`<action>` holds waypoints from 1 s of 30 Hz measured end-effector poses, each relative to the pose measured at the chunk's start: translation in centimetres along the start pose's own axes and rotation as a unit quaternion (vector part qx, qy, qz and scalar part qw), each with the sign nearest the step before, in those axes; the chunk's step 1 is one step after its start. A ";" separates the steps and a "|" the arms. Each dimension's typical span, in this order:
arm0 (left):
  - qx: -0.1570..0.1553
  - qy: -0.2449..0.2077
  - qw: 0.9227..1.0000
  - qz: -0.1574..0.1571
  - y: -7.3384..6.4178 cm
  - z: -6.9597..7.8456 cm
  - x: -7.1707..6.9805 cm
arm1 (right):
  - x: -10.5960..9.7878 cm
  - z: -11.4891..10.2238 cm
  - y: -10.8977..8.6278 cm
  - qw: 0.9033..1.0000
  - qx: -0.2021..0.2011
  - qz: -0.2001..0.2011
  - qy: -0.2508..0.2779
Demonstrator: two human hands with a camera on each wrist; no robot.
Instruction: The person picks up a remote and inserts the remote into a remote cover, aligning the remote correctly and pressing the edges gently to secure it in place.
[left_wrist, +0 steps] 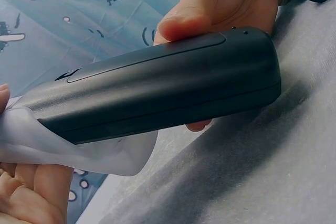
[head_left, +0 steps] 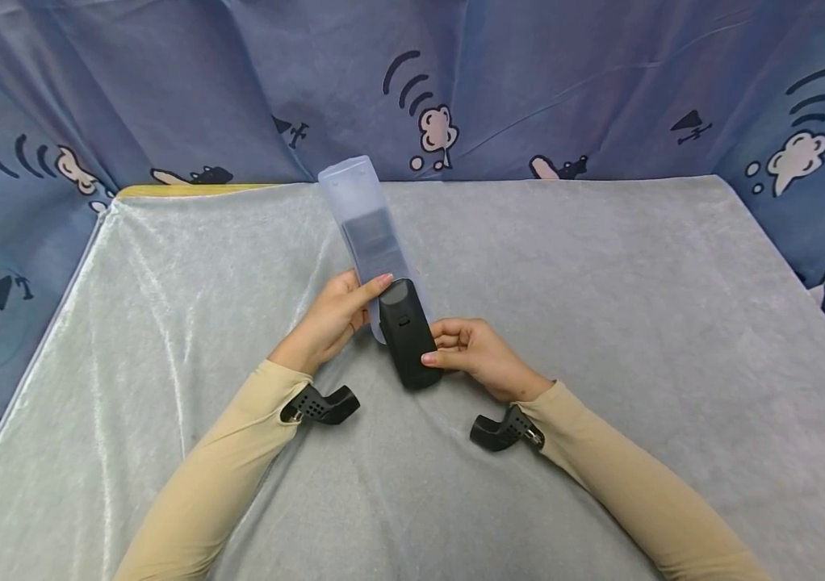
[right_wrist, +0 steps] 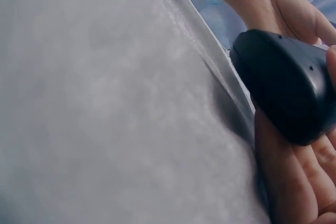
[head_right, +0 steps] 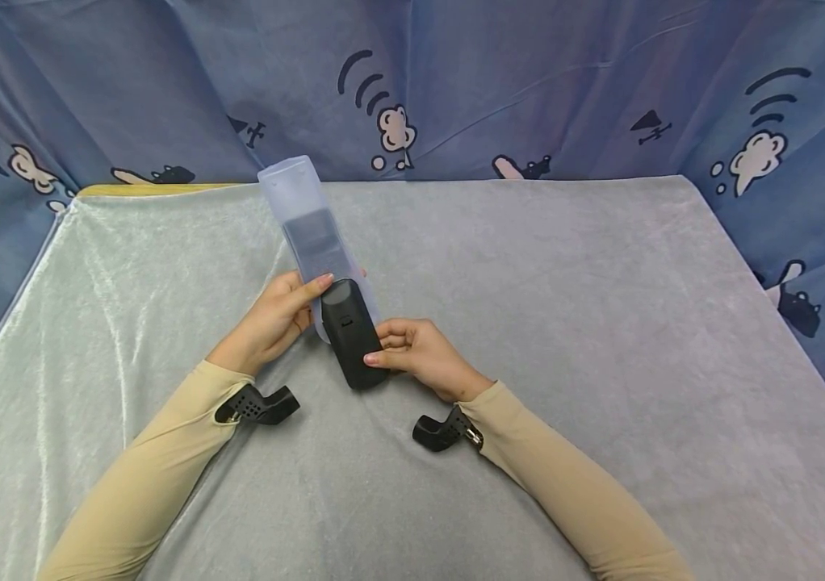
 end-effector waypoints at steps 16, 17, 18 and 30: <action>0.002 -0.001 0.999 0.032 0.1 0.4 -0.6 | 0.2 -0.1 0.0 1.000 0.007 0.003 -0.025; 0.005 -0.002 0.999 0.034 0.1 0.5 -0.7 | 0.2 -0.2 0.0 1.000 0.008 0.002 -0.029; 0.007 -0.003 0.999 0.037 0.1 0.5 -0.7 | 0.3 -0.2 -0.1 0.999 0.009 0.000 -0.035; 0.016 -0.017 0.999 0.032 0.1 0.6 -0.6 | 0.4 0.0 0.0 0.999 0.009 -0.001 -0.051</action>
Point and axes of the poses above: each hand's wrist, its own y-axis towards the middle knuckle, its own x-axis out of the palm, z = x × y, the point moved 3 cm from there along y, towards the middle knuckle, and after that the axes turned 13 degrees about x, right-handed, at the moved point
